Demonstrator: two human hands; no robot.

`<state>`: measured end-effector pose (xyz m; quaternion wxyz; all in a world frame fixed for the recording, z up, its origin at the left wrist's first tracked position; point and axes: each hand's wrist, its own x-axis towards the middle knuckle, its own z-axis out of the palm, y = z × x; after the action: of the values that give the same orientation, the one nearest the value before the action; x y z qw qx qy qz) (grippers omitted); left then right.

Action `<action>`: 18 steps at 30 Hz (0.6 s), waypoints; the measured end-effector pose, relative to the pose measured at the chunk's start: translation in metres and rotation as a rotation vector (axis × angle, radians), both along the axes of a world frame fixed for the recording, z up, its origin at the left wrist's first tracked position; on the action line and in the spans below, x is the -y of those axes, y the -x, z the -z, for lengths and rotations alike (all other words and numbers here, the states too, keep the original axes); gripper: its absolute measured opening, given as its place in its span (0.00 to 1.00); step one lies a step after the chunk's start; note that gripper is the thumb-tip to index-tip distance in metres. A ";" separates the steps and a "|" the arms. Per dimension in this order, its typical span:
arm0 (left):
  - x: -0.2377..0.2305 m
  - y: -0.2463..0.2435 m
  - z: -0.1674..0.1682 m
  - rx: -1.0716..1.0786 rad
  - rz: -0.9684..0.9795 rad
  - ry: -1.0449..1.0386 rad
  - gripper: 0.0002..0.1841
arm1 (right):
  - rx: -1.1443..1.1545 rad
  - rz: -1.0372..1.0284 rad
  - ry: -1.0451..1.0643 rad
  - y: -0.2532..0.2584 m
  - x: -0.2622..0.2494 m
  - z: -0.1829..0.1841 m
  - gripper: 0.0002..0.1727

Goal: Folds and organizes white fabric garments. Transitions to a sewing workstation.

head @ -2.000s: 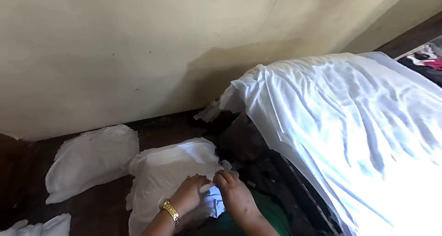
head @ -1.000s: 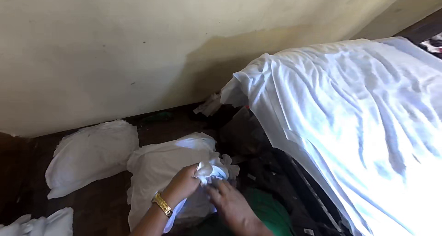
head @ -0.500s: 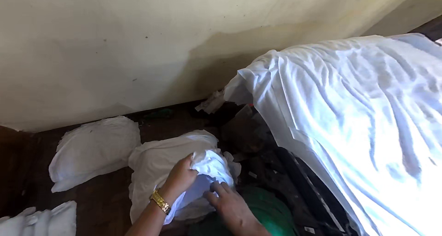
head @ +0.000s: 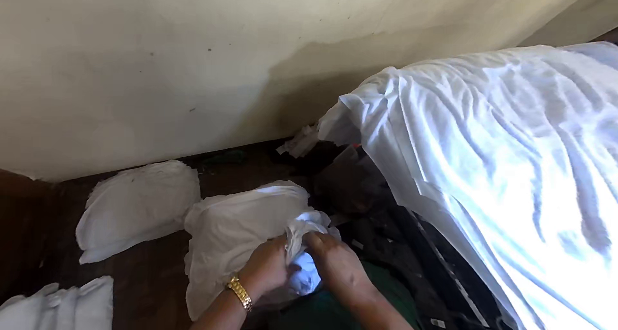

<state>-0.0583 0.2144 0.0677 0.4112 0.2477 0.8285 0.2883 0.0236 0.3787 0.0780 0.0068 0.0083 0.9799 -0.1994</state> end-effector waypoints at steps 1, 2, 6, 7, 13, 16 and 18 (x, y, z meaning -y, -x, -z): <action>-0.001 0.003 -0.005 -0.001 -0.055 0.039 0.31 | -0.113 0.000 0.002 -0.001 0.002 0.002 0.05; -0.001 0.011 -0.010 0.006 -0.137 0.031 0.27 | -0.184 -0.006 0.010 -0.003 0.005 0.003 0.06; 0.011 0.029 -0.007 0.035 -0.341 -0.163 0.24 | 0.160 -0.248 0.040 -0.026 0.014 0.009 0.12; 0.014 0.029 -0.006 0.052 -0.340 -0.186 0.24 | 0.381 -0.283 -0.015 -0.027 0.015 0.009 0.16; 0.005 -0.004 0.007 0.035 -0.030 -0.062 0.39 | 0.021 0.009 0.003 -0.011 -0.003 0.001 0.09; -0.005 0.003 -0.003 -0.017 -0.152 0.006 0.28 | -0.153 0.049 0.029 -0.008 -0.002 0.000 0.07; -0.004 0.020 -0.007 0.004 -0.304 -0.053 0.27 | -0.081 -0.067 0.058 -0.019 0.001 0.010 0.08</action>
<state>-0.0786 0.2186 0.0744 0.3576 0.1295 0.8478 0.3697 0.0429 0.3772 0.0676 -0.0260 -0.0330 0.9729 -0.2274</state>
